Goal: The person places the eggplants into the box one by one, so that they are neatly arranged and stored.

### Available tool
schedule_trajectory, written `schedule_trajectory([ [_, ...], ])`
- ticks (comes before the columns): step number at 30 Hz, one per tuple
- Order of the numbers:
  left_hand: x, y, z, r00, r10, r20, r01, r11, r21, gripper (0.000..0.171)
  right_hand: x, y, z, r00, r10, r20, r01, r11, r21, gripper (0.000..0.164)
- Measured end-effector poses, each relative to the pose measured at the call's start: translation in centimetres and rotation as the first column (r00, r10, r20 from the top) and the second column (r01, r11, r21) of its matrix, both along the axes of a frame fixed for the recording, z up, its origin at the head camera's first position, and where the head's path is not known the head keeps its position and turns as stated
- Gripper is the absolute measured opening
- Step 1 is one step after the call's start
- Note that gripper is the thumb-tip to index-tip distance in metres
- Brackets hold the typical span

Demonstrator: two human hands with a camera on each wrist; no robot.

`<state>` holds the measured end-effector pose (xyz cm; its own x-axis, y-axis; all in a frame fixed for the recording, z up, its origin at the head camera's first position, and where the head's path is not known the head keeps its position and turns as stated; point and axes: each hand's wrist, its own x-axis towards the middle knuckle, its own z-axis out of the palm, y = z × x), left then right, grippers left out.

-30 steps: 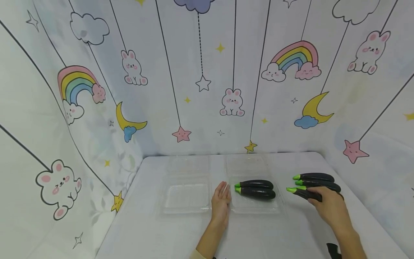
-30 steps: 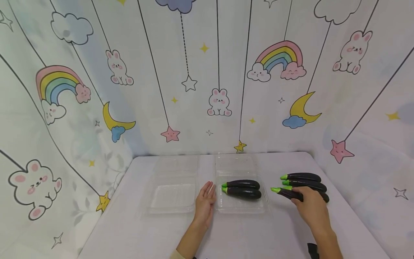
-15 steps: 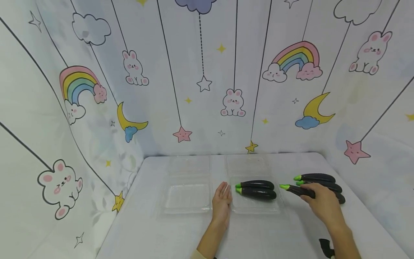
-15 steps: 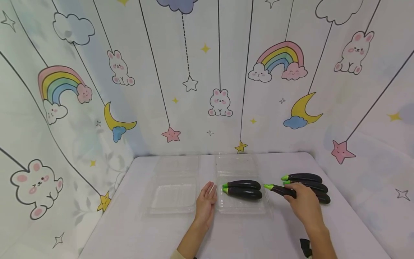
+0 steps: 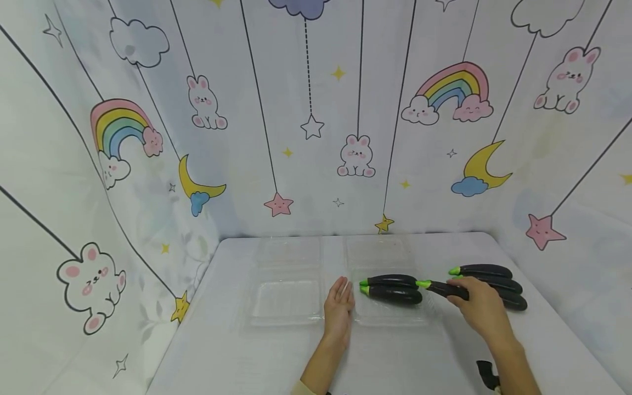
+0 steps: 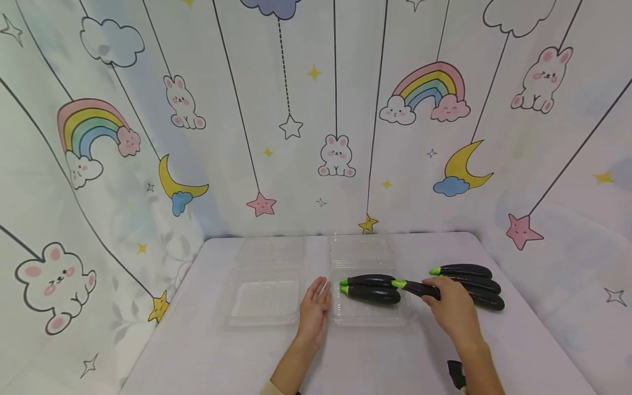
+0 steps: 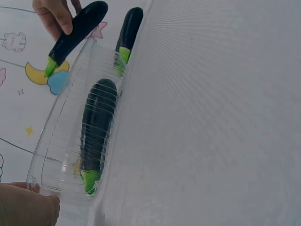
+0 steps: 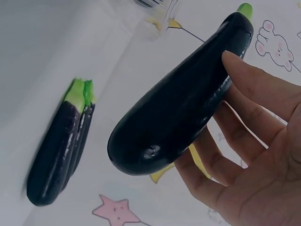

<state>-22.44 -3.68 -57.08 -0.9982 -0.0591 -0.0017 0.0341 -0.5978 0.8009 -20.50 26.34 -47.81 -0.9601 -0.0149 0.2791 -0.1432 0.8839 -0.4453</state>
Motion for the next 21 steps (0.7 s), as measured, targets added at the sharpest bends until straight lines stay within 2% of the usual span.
schedule_trajectory([
  [12,-0.1,-0.1,0.1,1.0,0.001,0.0,-0.001,1.0,-0.03,0.069,-0.5,-1.3,0.0,0.999,0.01,0.032,-0.01,1.0,0.002,0.038],
  [21,-0.1,0.0,-0.1,1.0,0.001,0.007,-0.001,1.0,-0.001,0.069,-0.5,-2.3,0.1,0.999,0.038,0.031,-0.038,0.999,-0.005,0.038],
])
